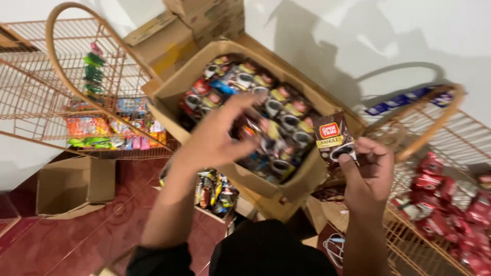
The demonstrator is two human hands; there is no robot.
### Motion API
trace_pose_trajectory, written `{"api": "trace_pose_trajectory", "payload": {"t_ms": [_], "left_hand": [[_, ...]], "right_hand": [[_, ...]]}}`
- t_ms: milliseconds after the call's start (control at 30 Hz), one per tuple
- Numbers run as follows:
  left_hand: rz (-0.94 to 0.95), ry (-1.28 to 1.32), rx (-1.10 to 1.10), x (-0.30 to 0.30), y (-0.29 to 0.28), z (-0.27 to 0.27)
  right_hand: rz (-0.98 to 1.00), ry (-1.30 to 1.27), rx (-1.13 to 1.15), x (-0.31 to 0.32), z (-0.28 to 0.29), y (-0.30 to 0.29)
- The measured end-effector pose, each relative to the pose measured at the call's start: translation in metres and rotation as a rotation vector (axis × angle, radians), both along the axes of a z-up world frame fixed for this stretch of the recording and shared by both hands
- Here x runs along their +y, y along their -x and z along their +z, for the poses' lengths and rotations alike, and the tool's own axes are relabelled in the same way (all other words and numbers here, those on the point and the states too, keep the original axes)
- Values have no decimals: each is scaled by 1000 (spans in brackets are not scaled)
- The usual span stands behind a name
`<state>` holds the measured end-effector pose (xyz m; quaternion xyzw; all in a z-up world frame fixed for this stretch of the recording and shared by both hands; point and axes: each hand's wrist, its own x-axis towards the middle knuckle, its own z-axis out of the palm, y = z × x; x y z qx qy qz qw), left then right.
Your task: Sort various snack and coffee packets into organized boxes and display baskets.
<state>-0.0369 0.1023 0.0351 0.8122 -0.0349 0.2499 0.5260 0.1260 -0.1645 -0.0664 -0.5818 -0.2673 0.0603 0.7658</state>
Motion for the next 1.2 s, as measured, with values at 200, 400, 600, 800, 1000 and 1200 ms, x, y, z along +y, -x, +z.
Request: {"api": "trace_pose_trajectory", "payload": {"t_ms": [200,400,600,800,1000,1200], "left_hand": [[12,-422,160,128,25,-5],[-75,-470,442,196,25,-30],[-189,-581,605,210,14,-37],[-175,-721,372,218,13,-44],[-168,-791,684,218,20,-60],[-144,-972,444,216,16,-35]], "right_hand": [[289,547,-33,66,30,21],[478,1071,-423,141,69,26],[571,1061,-432,185,51,31],[674,1084,-373,218,31,48],[786,1005,-413,237,-7,60],[886,1132,-476,254,9,66]]}}
